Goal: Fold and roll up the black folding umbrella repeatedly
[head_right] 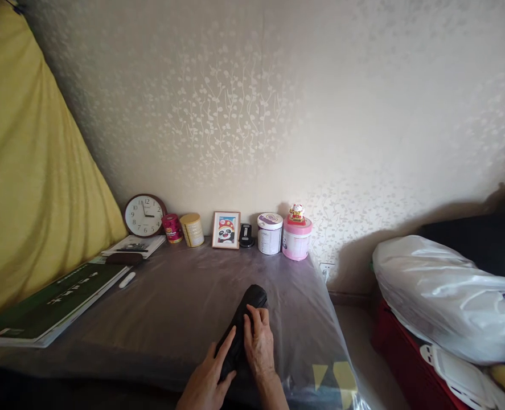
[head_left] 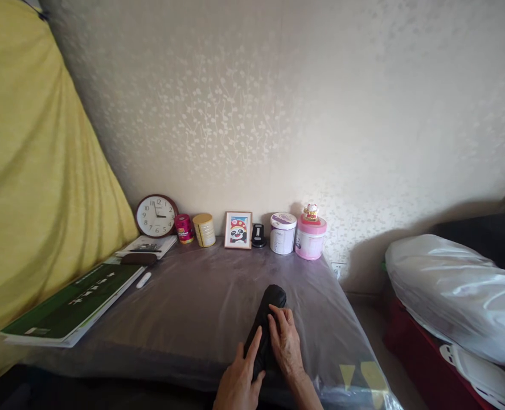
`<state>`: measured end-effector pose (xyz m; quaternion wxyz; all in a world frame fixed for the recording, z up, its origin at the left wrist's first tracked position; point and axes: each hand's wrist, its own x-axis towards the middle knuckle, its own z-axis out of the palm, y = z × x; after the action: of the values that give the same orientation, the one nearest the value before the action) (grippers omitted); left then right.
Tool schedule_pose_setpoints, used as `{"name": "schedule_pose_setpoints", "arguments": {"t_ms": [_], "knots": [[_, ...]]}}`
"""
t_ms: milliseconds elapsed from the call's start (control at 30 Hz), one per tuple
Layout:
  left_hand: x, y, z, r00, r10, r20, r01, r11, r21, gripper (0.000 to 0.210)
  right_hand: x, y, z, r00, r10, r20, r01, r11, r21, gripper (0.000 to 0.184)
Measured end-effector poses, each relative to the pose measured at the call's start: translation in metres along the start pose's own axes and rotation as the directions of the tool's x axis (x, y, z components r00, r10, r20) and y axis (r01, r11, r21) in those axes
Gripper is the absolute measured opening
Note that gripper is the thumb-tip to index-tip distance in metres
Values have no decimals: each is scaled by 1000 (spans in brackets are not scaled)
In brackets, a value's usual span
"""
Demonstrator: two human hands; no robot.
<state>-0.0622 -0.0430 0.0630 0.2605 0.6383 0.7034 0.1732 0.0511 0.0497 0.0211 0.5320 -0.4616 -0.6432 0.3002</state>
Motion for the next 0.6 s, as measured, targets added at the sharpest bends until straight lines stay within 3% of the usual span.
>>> {"name": "schedule_pose_setpoints", "arguments": {"t_ms": [133, 233, 367, 467, 600], "knots": [[2, -3, 4, 1000, 9, -16, -9, 1000, 29, 64, -2, -4, -8, 991, -74, 109, 64, 994, 93, 26], [2, -5, 5, 1000, 9, -20, -8, 999, 41, 62, -3, -5, -13, 990, -65, 123, 45, 986, 161, 20], [1, -4, 3, 1000, 27, -15, -26, 998, 63, 61, -3, -4, -19, 991, 25, 133, -54, 974, 220, 13], [1, -3, 1, 999, 43, -20, -42, 997, 65, 59, -2, -6, -25, 972, 109, 209, -169, 941, 294, 16], [4, -3, 3, 999, 39, -27, -37, 996, 81, 58, 1, -13, -30, 947, 116, 300, -225, 905, 360, 15]]}}
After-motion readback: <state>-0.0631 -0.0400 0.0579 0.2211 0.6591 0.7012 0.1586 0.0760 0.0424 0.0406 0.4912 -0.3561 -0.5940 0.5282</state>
